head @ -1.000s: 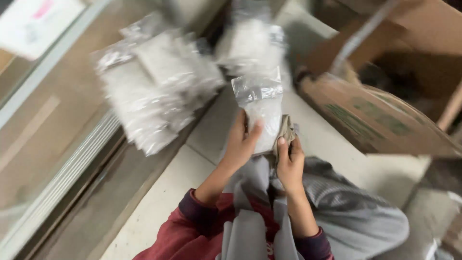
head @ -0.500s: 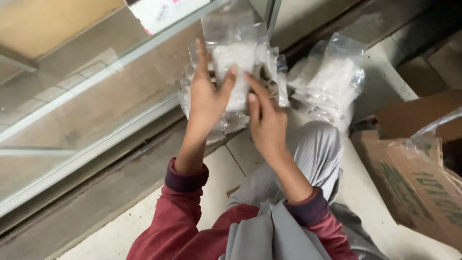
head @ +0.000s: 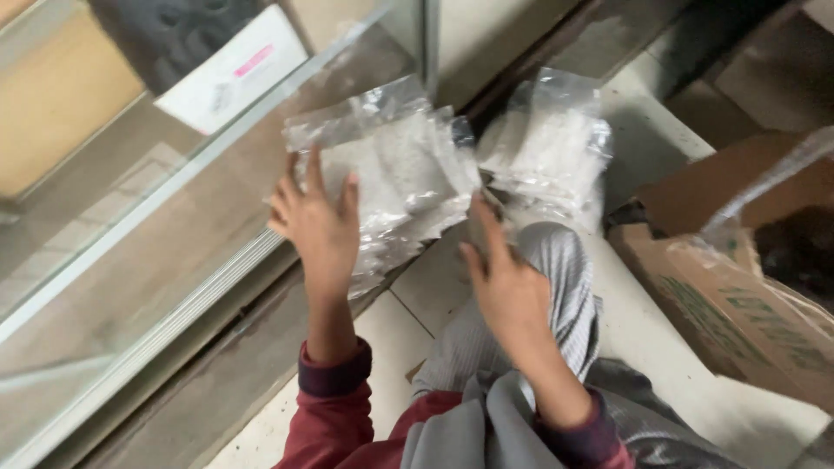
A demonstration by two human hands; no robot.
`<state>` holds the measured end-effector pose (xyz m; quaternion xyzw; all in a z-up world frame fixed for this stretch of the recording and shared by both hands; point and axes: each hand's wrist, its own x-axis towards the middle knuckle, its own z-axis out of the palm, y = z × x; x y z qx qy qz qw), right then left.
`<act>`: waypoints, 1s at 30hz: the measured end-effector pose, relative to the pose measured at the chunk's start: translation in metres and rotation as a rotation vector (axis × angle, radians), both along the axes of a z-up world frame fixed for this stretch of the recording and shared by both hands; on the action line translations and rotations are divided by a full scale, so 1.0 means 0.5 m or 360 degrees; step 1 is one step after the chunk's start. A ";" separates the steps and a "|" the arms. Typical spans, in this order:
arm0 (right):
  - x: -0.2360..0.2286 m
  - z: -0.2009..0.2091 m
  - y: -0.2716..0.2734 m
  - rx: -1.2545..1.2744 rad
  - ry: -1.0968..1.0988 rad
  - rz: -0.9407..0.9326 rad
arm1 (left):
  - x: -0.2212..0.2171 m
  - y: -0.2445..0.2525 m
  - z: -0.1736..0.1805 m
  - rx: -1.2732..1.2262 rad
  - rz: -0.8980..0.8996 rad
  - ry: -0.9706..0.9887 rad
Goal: The person sits on the floor and repeatedly wipes small, dark items with a cloth. They retrieve items from a cardboard box, wipe them, and place them into a white container. The person also handles plastic-wrapped items, wiping them with the cloth before setting them aside.
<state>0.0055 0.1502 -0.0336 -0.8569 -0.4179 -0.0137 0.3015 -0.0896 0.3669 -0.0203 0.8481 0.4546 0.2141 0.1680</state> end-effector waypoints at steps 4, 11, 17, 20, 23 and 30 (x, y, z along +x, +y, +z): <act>0.043 -0.088 -0.231 -0.0794 -0.0081 -0.0694 | 0.041 -0.068 0.012 0.0420 -0.0058 -0.0238; -0.024 -0.084 -0.566 -0.0704 0.0099 -0.1146 | 0.211 -0.333 0.002 0.0138 -0.0989 -0.0782; -0.055 -0.084 -0.680 0.0009 0.0659 -0.1709 | 0.446 -0.594 -0.029 -0.0108 -0.2141 -0.0953; -0.046 -0.069 -0.694 0.0489 0.0688 -0.1993 | 0.524 -0.689 -0.120 0.0190 -0.2293 -0.0487; -0.007 0.008 -0.677 0.0955 0.0689 -0.1982 | 0.495 -0.710 -0.143 0.0079 -0.2376 -0.0689; 0.228 0.082 -0.717 0.0523 0.0417 -0.1869 | 0.385 -0.706 -0.135 0.0034 -0.2276 -0.0452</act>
